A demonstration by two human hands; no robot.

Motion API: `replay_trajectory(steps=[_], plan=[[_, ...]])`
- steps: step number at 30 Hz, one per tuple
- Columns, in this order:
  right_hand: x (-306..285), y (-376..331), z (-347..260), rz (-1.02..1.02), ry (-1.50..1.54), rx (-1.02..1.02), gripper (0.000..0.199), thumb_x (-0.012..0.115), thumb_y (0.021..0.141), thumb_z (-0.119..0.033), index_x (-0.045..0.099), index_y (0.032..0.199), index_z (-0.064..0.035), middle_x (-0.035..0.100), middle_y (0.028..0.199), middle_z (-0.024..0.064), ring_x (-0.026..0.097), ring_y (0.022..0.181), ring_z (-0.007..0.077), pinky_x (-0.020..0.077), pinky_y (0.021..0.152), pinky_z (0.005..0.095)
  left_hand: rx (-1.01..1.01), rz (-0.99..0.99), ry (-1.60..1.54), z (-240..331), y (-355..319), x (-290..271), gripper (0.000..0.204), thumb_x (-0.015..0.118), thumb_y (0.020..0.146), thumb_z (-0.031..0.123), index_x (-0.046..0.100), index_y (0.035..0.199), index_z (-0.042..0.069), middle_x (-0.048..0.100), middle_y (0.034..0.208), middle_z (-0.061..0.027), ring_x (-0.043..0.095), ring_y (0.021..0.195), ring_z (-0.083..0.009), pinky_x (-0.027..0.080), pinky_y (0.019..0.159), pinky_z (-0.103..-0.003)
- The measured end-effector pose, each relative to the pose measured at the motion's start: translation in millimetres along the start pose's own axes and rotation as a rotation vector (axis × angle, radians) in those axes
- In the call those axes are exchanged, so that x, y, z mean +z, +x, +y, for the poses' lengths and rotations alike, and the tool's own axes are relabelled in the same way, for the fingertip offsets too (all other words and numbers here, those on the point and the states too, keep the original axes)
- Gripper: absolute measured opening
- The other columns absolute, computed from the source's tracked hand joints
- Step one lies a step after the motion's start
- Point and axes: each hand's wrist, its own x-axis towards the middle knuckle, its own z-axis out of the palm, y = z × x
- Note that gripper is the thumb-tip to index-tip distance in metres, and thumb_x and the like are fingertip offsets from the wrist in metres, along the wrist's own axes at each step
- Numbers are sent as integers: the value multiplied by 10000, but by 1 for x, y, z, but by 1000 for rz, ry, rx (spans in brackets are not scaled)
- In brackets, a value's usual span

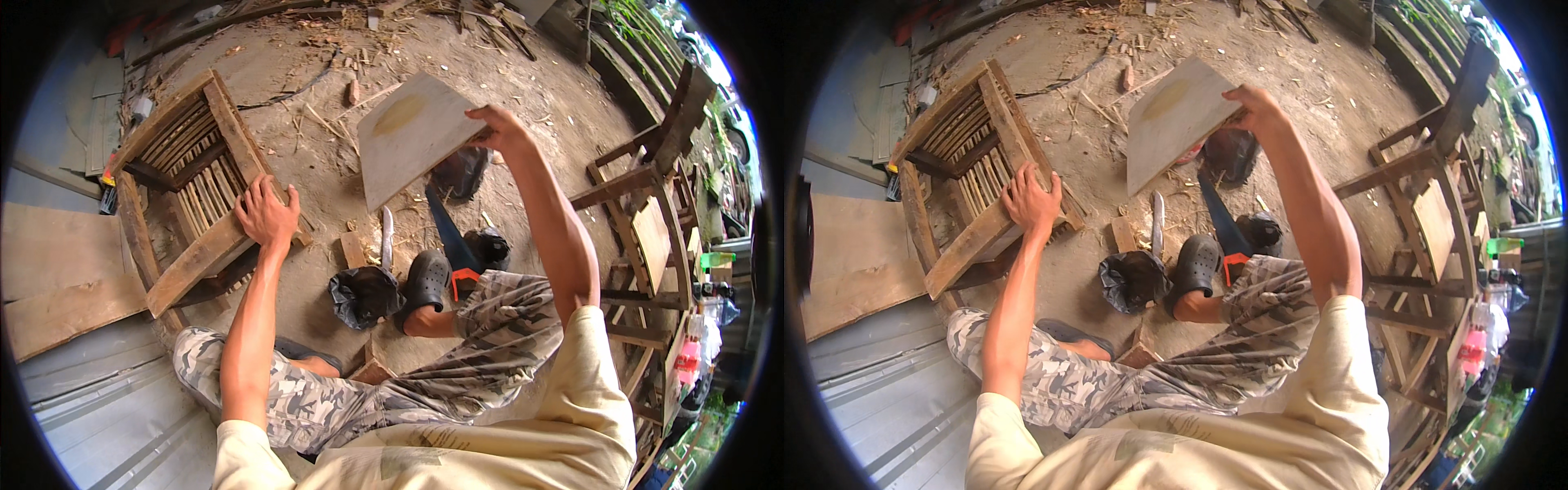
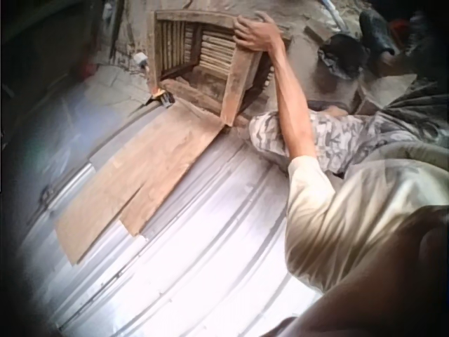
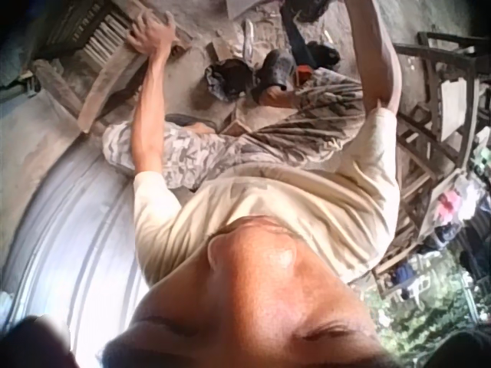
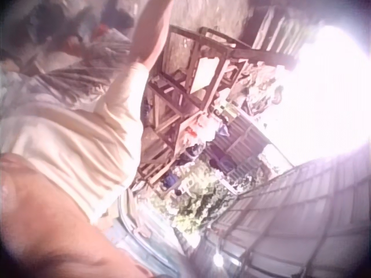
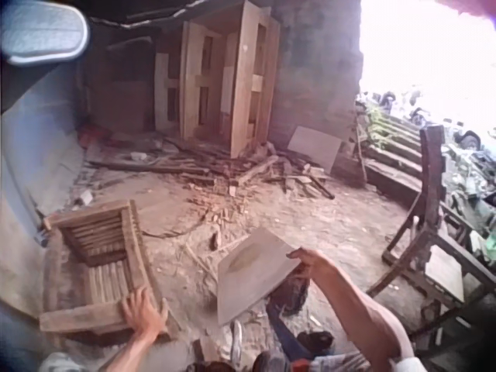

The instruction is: The person assembles a wooden chair frame, then sits on the floor and uses a hammer to split a small wooden block into smaller pieces.

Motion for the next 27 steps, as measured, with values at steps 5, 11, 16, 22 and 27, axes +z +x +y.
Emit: replay_trajectory(steps=[5,11,16,22,27], plan=[[4,-27,-34,-103,114,-19,684,654,820,-31,270,1368,108,338,1390,325,396,1310,461,437,999,663,-22,-5,64,-31,-7,-6,429,572,897,437,613,1169,108,589,1235,-37,548,1155,-221,325,1078,-457],[-70,-34,-83,-99,372,-51,726,647,815,44,209,1391,106,304,1416,309,357,1338,473,381,1060,665,-13,26,7,-23,-8,-14,416,559,916,427,607,1180,109,572,1248,-52,533,1161,-247,335,1072,-455],[-133,-45,-103,-21,386,-129,717,655,821,42,217,1385,102,328,1409,285,410,1306,450,401,1057,643,4,33,-20,-10,-6,-10,412,567,917,415,605,1181,101,570,1237,-52,536,1143,-253,343,1064,-456],[-139,-22,-43,390,-184,-255,329,653,874,-113,589,1143,65,632,1100,205,669,938,347,597,806,459,-46,-60,-5,-19,-8,-9,491,537,929,478,572,1245,104,546,1294,-35,501,1216,-240,317,1088,-460],[-217,32,70,498,-692,-253,268,685,830,-166,660,1034,6,649,834,103,612,789,224,489,641,371,-23,13,-25,-6,-10,-4,431,573,907,435,595,1186,108,571,1248,-43,533,1158,-249,346,1057,-453]])
